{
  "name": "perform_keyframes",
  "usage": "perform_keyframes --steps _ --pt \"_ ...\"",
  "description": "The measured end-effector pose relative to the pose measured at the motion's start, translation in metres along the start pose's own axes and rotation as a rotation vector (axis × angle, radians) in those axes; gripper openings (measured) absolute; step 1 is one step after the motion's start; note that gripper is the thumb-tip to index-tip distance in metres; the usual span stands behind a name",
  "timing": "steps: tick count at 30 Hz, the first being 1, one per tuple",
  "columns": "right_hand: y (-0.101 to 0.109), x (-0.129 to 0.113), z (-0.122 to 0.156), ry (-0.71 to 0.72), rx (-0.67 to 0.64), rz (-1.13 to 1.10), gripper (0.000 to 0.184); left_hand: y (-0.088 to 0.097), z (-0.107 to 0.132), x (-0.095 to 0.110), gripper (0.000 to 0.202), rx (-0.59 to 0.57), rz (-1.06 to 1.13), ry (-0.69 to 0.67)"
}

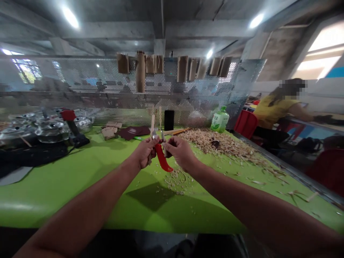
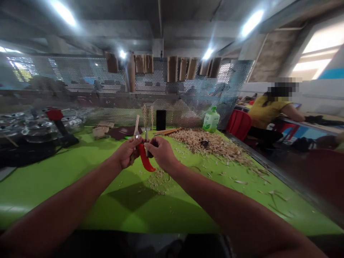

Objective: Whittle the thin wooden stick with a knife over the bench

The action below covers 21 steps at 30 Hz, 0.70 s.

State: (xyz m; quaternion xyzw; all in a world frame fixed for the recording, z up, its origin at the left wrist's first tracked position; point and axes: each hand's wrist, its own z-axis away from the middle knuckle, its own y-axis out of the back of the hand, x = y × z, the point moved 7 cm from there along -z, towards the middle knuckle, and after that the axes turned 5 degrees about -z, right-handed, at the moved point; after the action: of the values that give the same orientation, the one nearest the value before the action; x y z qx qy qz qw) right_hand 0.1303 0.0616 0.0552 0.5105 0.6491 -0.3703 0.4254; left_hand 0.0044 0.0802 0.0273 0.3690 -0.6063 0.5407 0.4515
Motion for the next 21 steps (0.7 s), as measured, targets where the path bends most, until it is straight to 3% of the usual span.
perform_keyframes --steps 7,10,12,15,16,18,20,21 --pt "-0.013 0.0 0.0 -0.065 -0.072 -0.145 0.03 -0.002 0.004 0.013 0.025 -0.145 -0.01 -0.013" --pt "-0.014 0.002 0.0 -0.119 -0.13 -0.129 0.028 0.001 0.004 0.015 0.022 -0.152 -0.028 -0.003" --pt "-0.006 0.002 0.003 -0.128 -0.081 -0.007 0.024 0.007 0.002 0.024 0.021 -0.126 -0.036 -0.028" --pt "-0.006 -0.002 0.025 -0.048 -0.085 0.385 0.04 0.034 -0.003 0.058 0.019 -0.001 0.016 -0.148" --pt "-0.016 -0.002 0.038 0.007 -0.171 0.535 0.047 0.046 -0.004 0.072 0.019 0.051 0.076 -0.207" --pt "-0.056 0.001 0.074 0.166 -0.484 0.741 0.063 0.074 -0.005 0.097 0.023 0.155 0.173 -0.32" --pt "-0.102 0.004 0.115 0.362 -0.795 0.772 0.074 0.096 -0.008 0.109 0.026 0.201 0.199 -0.355" --pt "-0.12 0.007 0.13 0.42 -0.881 0.758 0.076 0.105 -0.01 0.111 0.026 0.22 0.204 -0.362"
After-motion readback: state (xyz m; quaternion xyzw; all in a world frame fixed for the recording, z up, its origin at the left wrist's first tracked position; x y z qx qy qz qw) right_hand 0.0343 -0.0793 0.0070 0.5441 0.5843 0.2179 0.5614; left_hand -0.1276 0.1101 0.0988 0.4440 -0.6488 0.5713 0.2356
